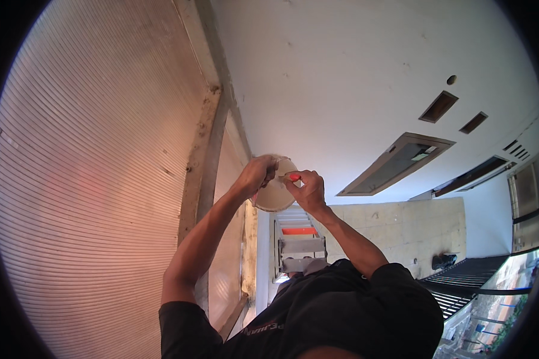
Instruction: The person paints a white ceiling using a paintbrush and a small paint container. They repeatedly dip the brush into the container and apply paint to the ceiling surface in a narrow corridor area.
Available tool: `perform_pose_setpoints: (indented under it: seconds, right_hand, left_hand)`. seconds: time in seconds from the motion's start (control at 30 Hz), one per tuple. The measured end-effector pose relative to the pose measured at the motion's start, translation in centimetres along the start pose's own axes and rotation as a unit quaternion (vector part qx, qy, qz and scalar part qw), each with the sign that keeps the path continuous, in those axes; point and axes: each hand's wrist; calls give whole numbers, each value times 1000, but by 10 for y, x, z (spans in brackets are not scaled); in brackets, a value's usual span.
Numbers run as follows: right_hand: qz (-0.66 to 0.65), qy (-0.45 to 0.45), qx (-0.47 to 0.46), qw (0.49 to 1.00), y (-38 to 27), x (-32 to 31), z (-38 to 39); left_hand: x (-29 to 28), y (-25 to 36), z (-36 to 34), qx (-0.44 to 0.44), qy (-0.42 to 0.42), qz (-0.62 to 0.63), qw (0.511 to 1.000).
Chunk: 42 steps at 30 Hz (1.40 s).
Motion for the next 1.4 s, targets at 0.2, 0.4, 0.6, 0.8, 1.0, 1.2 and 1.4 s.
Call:
perform_pose_setpoints:
  seconds: [0.2, 0.4, 0.6, 0.8, 1.0, 1.2, 1.4]
  right_hand:
    - [-188, -91, 96, 973, 8, 14, 2]
    - [-17, 55, -10, 998, 19, 26, -3]
    - [-112, 66, 66, 989, 22, -6, 10]
    - [-292, 134, 151, 935, 21, -98, 4]
    - [-334, 292, 13, 896, 8, -180, -116]
    - [-369, 328, -74, 867, -20, -215, -252]
    - [-389, 298, -134, 861, -44, -205, -324]
  left_hand:
    - [3, 6, 1, -4, 3, 9, 1000]
    - [6, 9, 4, -15, -17, -12, 1000]
    - [1, 12, 8, -32, -29, 33, 999]
    - [-1, 16, 7, -35, 13, 66, 997]
    - [-6, 9, 2, -37, 15, 79, 996]
    - [-10, 12, -1, -33, 0, 79, 996]
    - [-3, 18, 2, -7, -8, 56, 998]
Point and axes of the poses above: each hand's wrist, its own z-axis away from the middle knuckle, its own x-axis out of the palm, y = z × x, and after that the axes turned 2 degrees about -y, right-handed
